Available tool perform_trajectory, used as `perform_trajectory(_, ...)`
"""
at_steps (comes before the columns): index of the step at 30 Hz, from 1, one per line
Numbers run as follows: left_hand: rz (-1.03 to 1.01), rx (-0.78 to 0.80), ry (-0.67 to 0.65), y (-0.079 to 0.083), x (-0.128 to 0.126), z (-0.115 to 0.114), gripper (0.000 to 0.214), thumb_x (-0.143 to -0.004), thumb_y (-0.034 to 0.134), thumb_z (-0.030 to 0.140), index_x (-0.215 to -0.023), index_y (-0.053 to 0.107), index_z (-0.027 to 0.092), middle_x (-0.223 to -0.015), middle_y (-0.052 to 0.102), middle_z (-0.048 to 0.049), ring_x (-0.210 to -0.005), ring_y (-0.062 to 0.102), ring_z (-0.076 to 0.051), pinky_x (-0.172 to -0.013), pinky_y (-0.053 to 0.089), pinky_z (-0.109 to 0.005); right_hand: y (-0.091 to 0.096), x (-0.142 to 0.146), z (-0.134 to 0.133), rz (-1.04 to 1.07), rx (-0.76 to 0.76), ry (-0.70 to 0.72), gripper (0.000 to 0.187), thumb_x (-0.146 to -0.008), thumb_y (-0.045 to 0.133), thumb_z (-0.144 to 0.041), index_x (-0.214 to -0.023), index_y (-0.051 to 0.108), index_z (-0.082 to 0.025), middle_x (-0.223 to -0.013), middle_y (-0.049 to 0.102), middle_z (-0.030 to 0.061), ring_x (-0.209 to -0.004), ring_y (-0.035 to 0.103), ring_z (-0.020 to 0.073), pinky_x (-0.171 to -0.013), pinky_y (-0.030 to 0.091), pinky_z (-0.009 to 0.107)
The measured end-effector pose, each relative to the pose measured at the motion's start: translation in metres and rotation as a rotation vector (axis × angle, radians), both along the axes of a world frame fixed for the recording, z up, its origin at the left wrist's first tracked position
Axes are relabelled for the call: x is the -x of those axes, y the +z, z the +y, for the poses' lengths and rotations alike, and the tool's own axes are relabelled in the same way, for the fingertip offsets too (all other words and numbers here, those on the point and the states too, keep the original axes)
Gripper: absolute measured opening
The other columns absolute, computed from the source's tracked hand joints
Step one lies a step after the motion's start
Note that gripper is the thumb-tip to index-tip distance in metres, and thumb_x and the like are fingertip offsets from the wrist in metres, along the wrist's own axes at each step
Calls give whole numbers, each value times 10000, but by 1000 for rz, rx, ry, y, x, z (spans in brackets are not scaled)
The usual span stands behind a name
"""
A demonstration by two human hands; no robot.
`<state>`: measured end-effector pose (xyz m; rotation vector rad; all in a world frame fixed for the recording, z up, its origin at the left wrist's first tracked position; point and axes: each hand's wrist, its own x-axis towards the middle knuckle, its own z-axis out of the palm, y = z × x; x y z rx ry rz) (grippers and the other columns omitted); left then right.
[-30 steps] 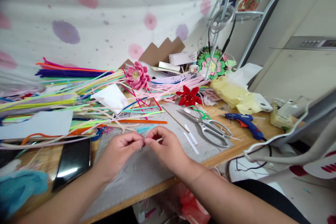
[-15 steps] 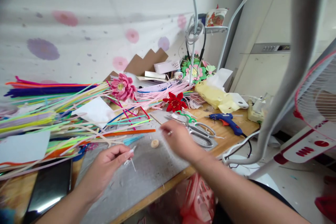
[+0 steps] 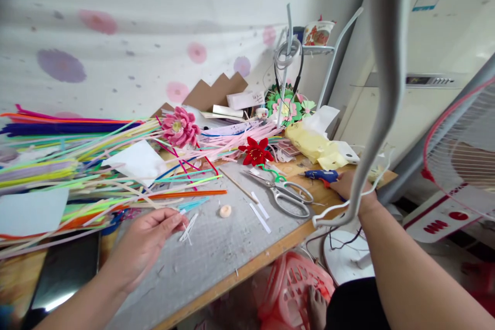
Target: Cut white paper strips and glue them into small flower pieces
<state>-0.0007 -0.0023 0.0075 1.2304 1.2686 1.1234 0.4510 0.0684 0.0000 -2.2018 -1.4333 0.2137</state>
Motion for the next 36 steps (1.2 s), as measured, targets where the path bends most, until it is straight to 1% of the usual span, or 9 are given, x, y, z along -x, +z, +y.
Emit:
perform_trajectory(5, -76, -2, 9, 6, -3, -3, 252, -693, 718, 395, -664, 668, 150, -673, 632, -17, -720, 546, -172, -754, 424, -330, 7, 1, -11, 216, -96, -6, 243, -649, 598, -107, -420, 552, -176, -365, 434, -9, -438, 504, 147, -477, 268, 280)
perform_trajectory(8, -106, 0, 15, 6, -4, -3, 238, -696, 718, 381, -662, 671, 150, -672, 635, -17, -718, 552, -170, -763, 432, -334, 14, 21, -14, 426, -170, -6, 167, -664, 576, -145, -505, 543, -182, -428, 504, -2, -426, 488, 123, -461, 334, 268)
perform_trajectory(12, -98, -14, 41, 1, -3, -3, 223, -725, 699, 375, -691, 677, 156, -691, 643, -18, -733, 558, -170, -765, 437, -332, 23, 82, -23, 690, -181, 140, 120, -605, 618, -217, -575, 503, -199, -496, 550, -4, -456, 511, 124, -460, 407, 255)
perform_trajectory(15, -53, -34, 61, -1, -2, -4, 216, -752, 675, 376, -721, 682, 162, -720, 657, -22, -745, 568, -170, -759, 438, -320, 24, 139, -43, 811, -109, 290, 213, -585, 699, -327, -593, 554, -171, -492, 560, 10, -446, 493, 120, -432, 389, 247)
perform_trajectory(17, -7, -43, 75, 0, -1, -5, 213, -765, 663, 378, -738, 684, 167, -736, 670, -23, -748, 577, -169, -747, 437, -305, 24, 170, -61, 900, -80, 402, 278, -583, 741, -344, -757, 629, -158, -556, 590, 1, -483, 516, 124, -451, 410, 240)
perform_trajectory(21, 107, -57, 94, 4, -2, -7, 226, -785, 638, 394, -739, 681, 177, -725, 678, -18, -741, 583, -165, -706, 426, -280, 26, 201, -84, 750, -48, 721, 210, -719, 681, -337, -871, 629, -202, -775, 660, 29, -682, 626, 180, -581, 506, 278)
perform_trajectory(24, 157, -75, 94, 6, -1, -8, 235, -796, 622, 404, -756, 679, 180, -720, 675, -17, -743, 580, -171, -670, 416, -273, 31, 208, -89, 544, -139, 920, 116, -782, 611, -264, -890, 604, -221, -881, 641, 32, -794, 633, 192, -696, 524, 304)
perform_trajectory(31, 197, -82, 81, 10, -1, -12, 228, -799, 608, 392, -767, 677, 178, -744, 678, -28, -747, 582, -179, -614, 402, -259, 37, 225, -88, 349, -128, 1037, 48, -836, 506, -218, -812, 548, -213, -741, 575, 3, -674, 568, 159, -613, 463, 282)
perform_trajectory(36, 204, -113, 100, 13, -1, -12, 214, -790, 613, 387, -757, 688, 189, -747, 691, -28, -747, 596, -187, -588, 404, -252, 36, 226, -87, 306, -121, 1072, 43, -816, 503, -181, -820, 527, -217, -826, 586, 30, -739, 572, 179, -670, 466, 312)
